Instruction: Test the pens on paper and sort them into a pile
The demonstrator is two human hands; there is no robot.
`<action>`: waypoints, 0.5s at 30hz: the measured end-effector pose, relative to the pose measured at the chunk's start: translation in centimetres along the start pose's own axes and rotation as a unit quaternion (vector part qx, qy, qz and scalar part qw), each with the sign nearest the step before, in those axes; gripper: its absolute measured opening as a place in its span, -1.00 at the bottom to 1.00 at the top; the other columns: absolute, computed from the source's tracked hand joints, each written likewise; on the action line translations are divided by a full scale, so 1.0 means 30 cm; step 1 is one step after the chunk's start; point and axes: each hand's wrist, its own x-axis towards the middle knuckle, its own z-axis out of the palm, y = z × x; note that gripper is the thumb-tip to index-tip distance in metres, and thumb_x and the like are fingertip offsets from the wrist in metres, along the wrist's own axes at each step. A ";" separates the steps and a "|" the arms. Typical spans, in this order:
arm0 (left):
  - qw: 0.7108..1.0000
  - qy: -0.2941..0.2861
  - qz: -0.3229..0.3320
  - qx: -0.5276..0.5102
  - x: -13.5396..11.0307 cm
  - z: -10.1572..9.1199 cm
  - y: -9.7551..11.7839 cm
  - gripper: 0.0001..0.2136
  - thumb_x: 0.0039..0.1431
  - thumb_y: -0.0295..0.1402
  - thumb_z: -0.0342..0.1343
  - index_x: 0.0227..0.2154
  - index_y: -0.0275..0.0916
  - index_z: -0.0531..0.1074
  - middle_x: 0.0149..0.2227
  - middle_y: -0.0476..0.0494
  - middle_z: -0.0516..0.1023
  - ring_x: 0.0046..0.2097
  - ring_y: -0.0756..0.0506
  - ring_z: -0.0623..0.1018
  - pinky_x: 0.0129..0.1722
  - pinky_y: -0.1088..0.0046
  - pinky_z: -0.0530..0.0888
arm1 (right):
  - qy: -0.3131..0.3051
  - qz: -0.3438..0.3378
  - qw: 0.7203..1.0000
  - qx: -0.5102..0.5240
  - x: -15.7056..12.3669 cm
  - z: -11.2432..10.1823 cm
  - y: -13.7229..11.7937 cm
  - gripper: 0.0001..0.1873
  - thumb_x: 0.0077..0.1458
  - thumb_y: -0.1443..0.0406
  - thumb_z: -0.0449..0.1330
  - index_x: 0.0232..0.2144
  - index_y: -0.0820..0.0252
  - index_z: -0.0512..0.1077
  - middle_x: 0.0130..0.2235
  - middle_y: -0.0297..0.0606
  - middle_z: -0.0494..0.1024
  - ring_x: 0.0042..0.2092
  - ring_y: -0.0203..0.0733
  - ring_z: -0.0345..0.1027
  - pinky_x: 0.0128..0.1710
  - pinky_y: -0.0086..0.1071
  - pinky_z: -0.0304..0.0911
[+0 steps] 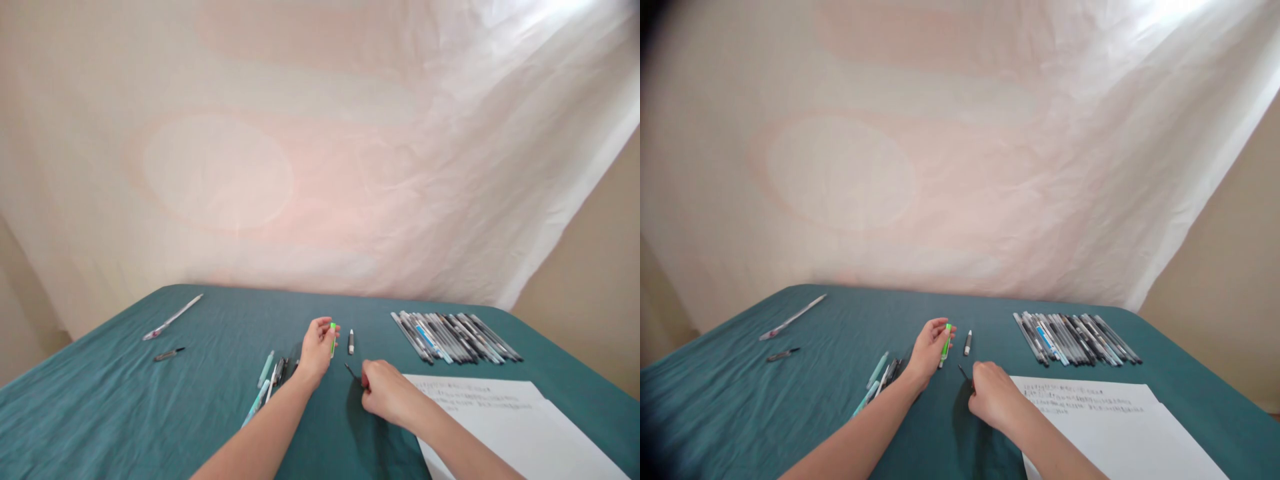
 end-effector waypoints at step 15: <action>0.988 -0.068 0.125 0.059 -0.035 0.032 0.034 -0.68 -0.13 -0.37 0.22 -0.25 -0.28 0.38 -0.33 -0.14 0.49 -0.30 -0.04 0.49 -0.23 0.41 0.43 | 0.182 -0.008 0.858 0.479 0.043 -0.199 0.090 -0.77 -0.06 0.18 0.13 -0.39 0.25 0.36 -0.54 -0.33 0.42 -0.52 -0.29 0.33 -0.55 -0.46 0.28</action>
